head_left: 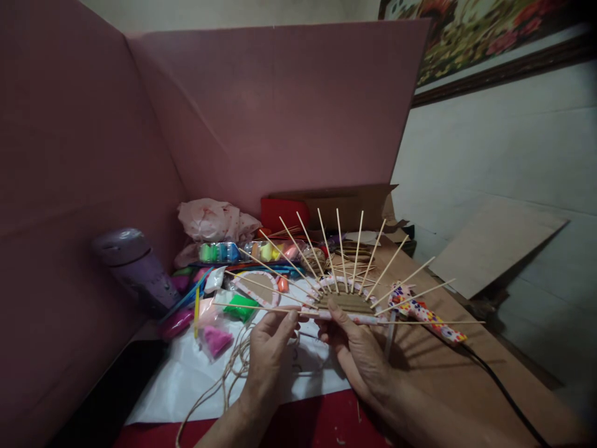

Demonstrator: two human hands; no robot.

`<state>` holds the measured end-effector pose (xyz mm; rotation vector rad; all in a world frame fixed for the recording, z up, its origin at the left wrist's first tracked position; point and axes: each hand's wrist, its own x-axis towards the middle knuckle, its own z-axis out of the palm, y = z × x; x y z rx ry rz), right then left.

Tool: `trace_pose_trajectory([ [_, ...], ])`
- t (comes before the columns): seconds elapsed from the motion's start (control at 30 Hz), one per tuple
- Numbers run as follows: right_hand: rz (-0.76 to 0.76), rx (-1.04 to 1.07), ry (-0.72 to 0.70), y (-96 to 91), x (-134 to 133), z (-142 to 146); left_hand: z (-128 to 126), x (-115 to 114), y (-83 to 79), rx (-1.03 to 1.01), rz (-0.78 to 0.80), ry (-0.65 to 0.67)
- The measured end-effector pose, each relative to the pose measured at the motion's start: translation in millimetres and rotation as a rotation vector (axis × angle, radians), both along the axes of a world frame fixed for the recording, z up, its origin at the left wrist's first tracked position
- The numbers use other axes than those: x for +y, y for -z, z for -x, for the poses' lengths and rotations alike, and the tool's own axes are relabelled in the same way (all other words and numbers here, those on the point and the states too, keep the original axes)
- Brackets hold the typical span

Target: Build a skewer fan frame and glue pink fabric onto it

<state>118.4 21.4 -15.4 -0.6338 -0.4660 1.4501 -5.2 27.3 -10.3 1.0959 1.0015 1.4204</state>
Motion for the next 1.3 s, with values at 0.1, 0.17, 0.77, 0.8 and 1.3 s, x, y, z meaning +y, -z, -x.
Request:
trace_pose_trajectory([
  [0.1, 0.027, -0.004, -0.007, -0.3, 0.0, -0.4, -0.4, 0.2, -0.3, -0.022, 0.007, -0.009],
  [0.17, 0.026, -0.007, -0.005, -0.2, 0.0, -0.6, -0.8, 0.0, -1.0, -0.032, 0.018, -0.017],
  [0.77, 0.013, -0.085, -0.053, 8.1, -2.3, 7.7, -22.1, -6.6, 4.6, -0.134, 0.161, 0.228],
  [0.8, 0.019, -0.1, -0.054, 7.7, -2.9, 8.9, -23.9, -7.0, 5.1, -0.144, 0.162, 0.234],
  [1.3, -0.137, -0.348, -0.031, 1.5, -4.9, 5.3, -24.6, -5.7, -4.1, -0.283, 0.208, 0.14],
])
